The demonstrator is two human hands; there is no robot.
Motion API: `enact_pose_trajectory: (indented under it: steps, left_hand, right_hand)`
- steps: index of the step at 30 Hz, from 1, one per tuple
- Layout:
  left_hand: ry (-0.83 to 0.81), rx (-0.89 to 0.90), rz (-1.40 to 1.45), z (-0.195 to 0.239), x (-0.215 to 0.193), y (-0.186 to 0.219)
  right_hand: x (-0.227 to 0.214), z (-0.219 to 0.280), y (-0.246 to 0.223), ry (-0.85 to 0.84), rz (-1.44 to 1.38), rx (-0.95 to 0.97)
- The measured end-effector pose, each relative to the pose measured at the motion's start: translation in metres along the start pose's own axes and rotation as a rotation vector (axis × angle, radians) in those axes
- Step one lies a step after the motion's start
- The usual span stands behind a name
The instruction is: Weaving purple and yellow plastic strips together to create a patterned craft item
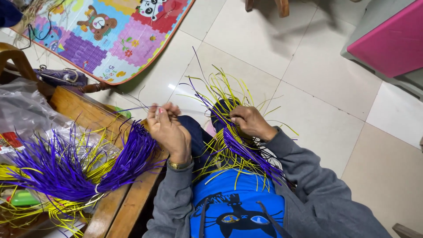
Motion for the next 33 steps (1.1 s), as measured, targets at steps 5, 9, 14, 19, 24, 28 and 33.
enact_pose_trajectory:
  steps: [5, 9, 14, 19, 24, 28, 33]
  left_hand:
    - [-0.268, 0.390, -0.746, 0.016, -0.032, -0.048]
    - [-0.653, 0.377, -1.226, 0.039, -0.057, -0.094]
    - [-0.862, -0.440, -1.281, 0.032, -0.074, -0.135]
    - [-0.783, -0.599, -1.023, 0.038, -0.084, -0.155]
    - [-0.763, -0.594, -0.975, 0.046, -0.072, -0.134]
    - [-0.741, -0.604, -0.981, 0.048, -0.089, -0.137]
    - [-0.758, -0.659, -0.938, 0.053, -0.072, -0.117]
  right_hand:
    - [0.019, -0.002, 0.013, -0.154, 0.072, 0.079]
    - [0.021, -0.002, 0.021, -0.164, 0.138, 0.110]
    - [0.023, -0.002, 0.034, -0.147, 0.097, 0.084]
    - [0.022, 0.004, 0.033, -0.079, 0.040, 0.020]
    - [0.029, 0.031, 0.019, 0.368, 0.434, -0.157]
    - [0.037, 0.053, 0.002, 0.170, 0.243, 0.077]
    - [0.051, 0.052, 0.017, 0.055, 0.108, 0.259]
Point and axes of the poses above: each hand's wrist, its own z-axis away from the middle knuckle, its own x-axis out of the palm, y = z × x, the point moved 1 cm from there along -z, towards the middle knuckle, and after that the axes turned 2 degrees about z, right-handed, at the moved point
